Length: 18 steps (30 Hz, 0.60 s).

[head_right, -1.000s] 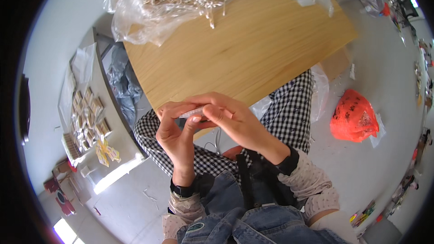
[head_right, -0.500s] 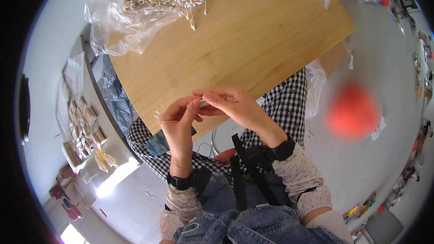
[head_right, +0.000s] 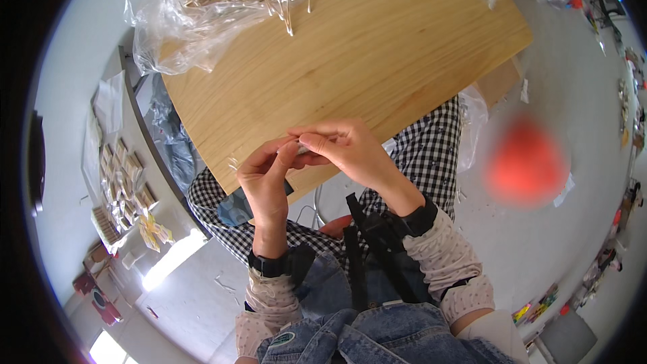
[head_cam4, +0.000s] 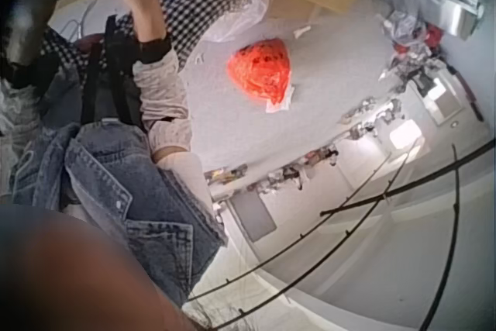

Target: The recorder packages cotton swabs into small plastic bags and then arranges the bags into a neat stack.

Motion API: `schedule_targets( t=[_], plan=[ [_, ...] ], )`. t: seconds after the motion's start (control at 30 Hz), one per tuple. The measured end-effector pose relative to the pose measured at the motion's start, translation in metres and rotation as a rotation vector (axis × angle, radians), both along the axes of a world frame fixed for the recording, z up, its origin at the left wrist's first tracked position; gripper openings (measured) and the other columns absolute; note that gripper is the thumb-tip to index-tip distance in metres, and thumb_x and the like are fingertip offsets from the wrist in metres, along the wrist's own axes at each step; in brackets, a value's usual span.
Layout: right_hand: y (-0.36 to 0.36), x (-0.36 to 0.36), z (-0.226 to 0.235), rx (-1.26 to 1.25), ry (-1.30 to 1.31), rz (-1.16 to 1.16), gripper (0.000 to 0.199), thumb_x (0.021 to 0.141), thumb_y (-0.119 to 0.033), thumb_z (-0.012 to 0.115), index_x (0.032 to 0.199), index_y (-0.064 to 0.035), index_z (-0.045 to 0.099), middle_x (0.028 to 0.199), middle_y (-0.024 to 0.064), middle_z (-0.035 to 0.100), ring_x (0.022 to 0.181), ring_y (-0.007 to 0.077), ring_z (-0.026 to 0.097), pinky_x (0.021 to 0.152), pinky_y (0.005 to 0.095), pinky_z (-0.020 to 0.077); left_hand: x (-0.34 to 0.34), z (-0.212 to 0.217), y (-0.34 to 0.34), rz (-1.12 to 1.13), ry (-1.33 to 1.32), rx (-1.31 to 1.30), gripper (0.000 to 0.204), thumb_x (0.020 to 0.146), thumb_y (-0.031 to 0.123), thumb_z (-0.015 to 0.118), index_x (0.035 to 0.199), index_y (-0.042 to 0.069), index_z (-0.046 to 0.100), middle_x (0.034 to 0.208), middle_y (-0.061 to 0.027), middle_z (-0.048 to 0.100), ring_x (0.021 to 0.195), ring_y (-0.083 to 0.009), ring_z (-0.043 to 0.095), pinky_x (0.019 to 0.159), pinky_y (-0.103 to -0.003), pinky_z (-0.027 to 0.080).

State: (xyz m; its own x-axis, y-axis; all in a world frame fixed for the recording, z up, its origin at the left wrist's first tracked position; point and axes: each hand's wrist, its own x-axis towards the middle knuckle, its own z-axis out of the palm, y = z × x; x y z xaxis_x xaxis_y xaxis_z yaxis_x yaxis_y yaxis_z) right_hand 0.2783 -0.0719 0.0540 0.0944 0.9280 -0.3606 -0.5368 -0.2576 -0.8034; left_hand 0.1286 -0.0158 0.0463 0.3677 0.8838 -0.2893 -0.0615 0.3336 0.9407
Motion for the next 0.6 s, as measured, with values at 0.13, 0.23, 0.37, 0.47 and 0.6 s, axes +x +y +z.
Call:
schedule_targets(
  t=[0.13,0.23,0.37,0.47,0.6],
  plan=[
    [0.0,0.002,-0.001,-0.042,-0.035,0.026,0.029,0.097,-0.014,0.058,0.12,0.0031,0.063,0.104,0.0121,0.069,0.09,0.0142,0.067,0.081,0.0252,0.0576,-0.002,0.002,0.002,-0.033,0.02,-0.018,0.013,0.088,0.003,0.069,0.097,-0.006,0.069,0.086,-0.0069,0.07,0.073,-0.0117,0.065,0.066,-0.022,0.053],
    [0.0,0.004,-0.003,-0.022,0.003,0.034,0.03,0.098,-0.016,0.057,0.121,0.0019,0.063,0.104,0.0109,0.069,0.092,0.0134,0.067,0.081,0.0244,0.057,-0.005,0.005,0.005,-0.084,0.009,-0.079,0.018,0.091,0.003,0.065,0.105,-0.006,0.067,0.09,-0.0087,0.07,0.078,-0.0135,0.067,0.07,-0.023,0.054],
    [-0.002,0.004,-0.002,-0.029,-0.004,0.017,0.031,0.098,-0.018,0.058,0.122,0.0009,0.063,0.102,0.0094,0.069,0.092,0.012,0.066,0.081,0.0231,0.0558,-0.011,0.008,0.007,-0.099,-0.172,-0.184,0.023,0.093,0.002,0.055,0.112,-0.009,0.063,0.094,-0.0158,0.07,0.083,-0.0205,0.07,0.072,-0.028,0.056],
    [-0.002,0.003,-0.005,-0.029,-0.069,0.026,0.033,0.097,-0.019,0.06,0.123,0.0007,0.062,0.103,0.0085,0.068,0.091,0.0113,0.065,0.079,0.0224,0.0546,-0.014,0.002,0.004,-0.111,-0.225,-0.16,0.027,0.093,0.0,0.053,0.117,-0.01,0.06,0.097,-0.0179,0.069,0.087,-0.0218,0.07,0.076,-0.03,0.056],
    [-0.003,0.004,-0.004,0.043,-0.056,0.045,0.037,0.095,-0.02,0.062,0.126,0.0009,0.059,0.108,0.0087,0.067,0.096,0.0119,0.064,0.082,0.0237,0.0531,-0.011,-0.003,0.0,-0.135,-0.068,0.073,0.026,0.093,0.002,0.057,0.116,-0.008,0.062,0.098,-0.0147,0.069,0.082,-0.017,0.067,0.074,-0.027,0.055]
  ],
)
